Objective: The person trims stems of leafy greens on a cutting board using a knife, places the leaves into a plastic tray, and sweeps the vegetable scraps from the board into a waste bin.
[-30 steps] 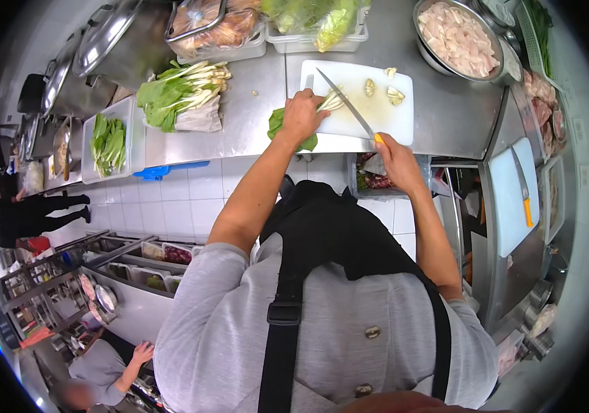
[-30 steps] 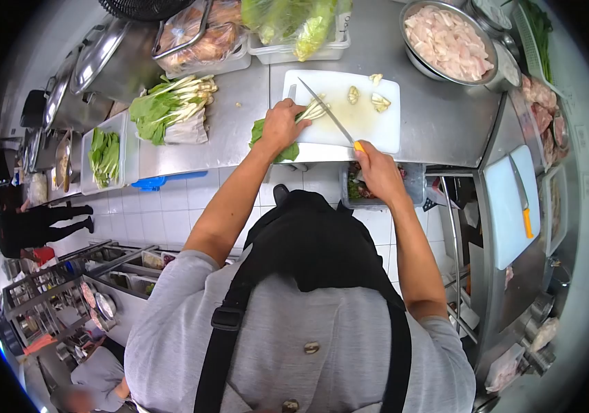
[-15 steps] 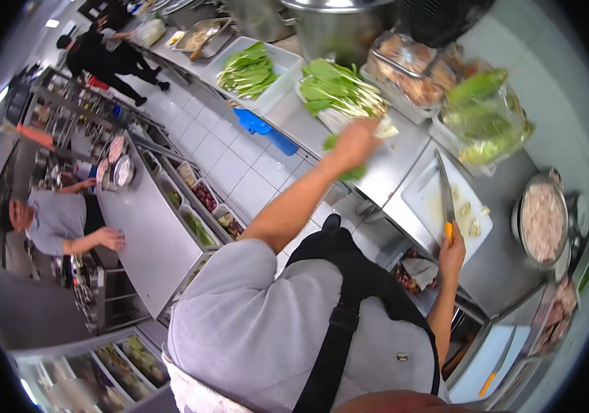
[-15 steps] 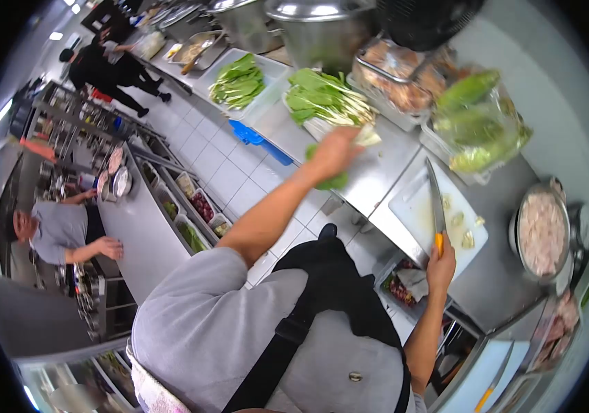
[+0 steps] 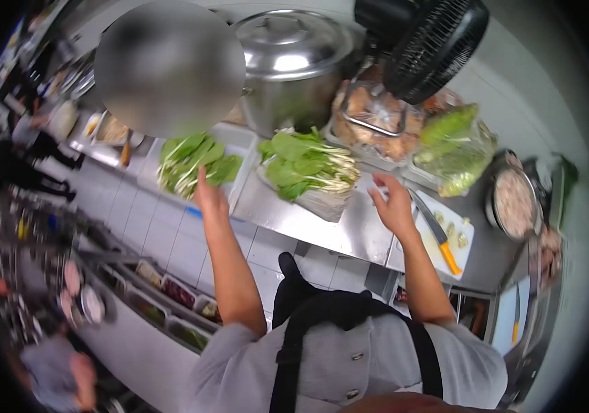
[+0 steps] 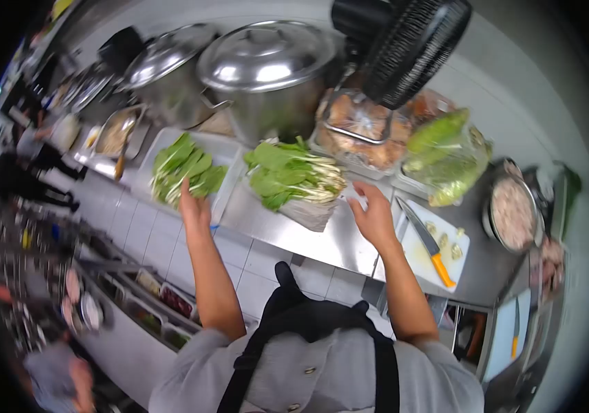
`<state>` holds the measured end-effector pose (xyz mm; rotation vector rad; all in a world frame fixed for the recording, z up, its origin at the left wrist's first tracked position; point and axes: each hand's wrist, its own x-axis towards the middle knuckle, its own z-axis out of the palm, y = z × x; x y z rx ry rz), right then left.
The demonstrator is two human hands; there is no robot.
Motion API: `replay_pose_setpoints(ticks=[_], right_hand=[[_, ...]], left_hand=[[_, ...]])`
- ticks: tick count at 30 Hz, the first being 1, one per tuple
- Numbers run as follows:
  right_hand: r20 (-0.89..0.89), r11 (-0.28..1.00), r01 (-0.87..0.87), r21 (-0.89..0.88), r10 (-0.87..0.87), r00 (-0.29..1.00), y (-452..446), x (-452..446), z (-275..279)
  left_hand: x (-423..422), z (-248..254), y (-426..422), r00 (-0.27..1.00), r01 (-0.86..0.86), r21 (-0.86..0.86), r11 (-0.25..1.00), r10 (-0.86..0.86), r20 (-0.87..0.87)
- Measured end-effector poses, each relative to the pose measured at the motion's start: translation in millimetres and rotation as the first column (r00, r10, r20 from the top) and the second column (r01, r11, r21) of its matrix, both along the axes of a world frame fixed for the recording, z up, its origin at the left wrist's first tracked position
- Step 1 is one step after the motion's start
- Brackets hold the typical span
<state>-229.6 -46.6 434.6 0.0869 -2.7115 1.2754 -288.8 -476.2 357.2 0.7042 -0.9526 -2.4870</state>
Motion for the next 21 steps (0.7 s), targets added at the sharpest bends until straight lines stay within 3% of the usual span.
replay_pose_setpoints(ticks=[1,3,6,7,8,9,11,12,14,17,18,21], right_hand=[[0.002,0.996,0.064,-0.053,-0.064,0.998,-10.6,-15.0,5.1],[-0.053,0.997,0.055,-0.047,-0.057,0.997,-21.8,-24.5,17.2],[0.018,0.984,0.156,-0.092,-0.155,0.988,-26.0,-25.9,28.2],[-0.123,0.939,0.337,-0.074,-0.344,0.931,-13.1,-31.7,22.6],[-0.263,0.861,0.501,-0.083,-0.504,0.823,12.1,-39.6,7.9],[-0.556,0.773,0.633,0.044,-0.508,0.659,60.2,-54.8,-8.7],[-0.66,0.582,0.797,0.158,-0.538,0.524,139.8,-71.1,27.5],[-0.7,0.528,0.839,0.133,-0.55,0.456,186.9,-89.4,33.3],[-0.608,0.297,0.92,0.255,-0.691,0.391,259.0,-126.2,41.3],[-0.241,0.67,0.532,0.517,-0.483,0.842,315.3,-148.0,56.1],[-0.278,0.673,0.584,0.455,-0.515,0.811,320.1,-146.0,58.5],[-0.363,0.721,0.663,0.202,-0.574,0.734,327.2,-153.1,57.1]], left_hand=[[11.6,8.9,10.2,0.983,-0.066,-0.14,0.988,0.089,0.163],[22.6,-9.4,19.4,0.953,-0.055,-0.358,0.932,0.156,0.258],[38.2,7.1,37.9,0.995,0.011,-0.441,0.898,0.033,0.091],[41.3,17.0,42.9,0.998,0.025,-0.484,0.875,0.007,0.064],[44.9,27.0,49.6,0.999,0.032,-0.526,0.85,-0.015,0.036],[46.4,32.3,57.6,0.999,0.033,-0.568,0.822,-0.034,0.009],[43.6,32.1,73.8,0.974,0.162,-0.636,0.755,-0.224,-0.018],[45.5,32.5,83.8,0.948,0.221,-0.67,0.708,-0.316,-0.022],[42.7,40.6,122.9,0.865,0.357,-0.717,0.599,-0.501,0.013],[44.4,52.0,200.8,0.672,0.506,-0.766,0.397,-0.738,0.061],[44.6,53.3,229.1,0.594,0.548,-0.773,0.319,-0.799,0.091],[42.4,42.6,314.9,0.383,0.753,-0.593,0.283,-0.923,0.045]])
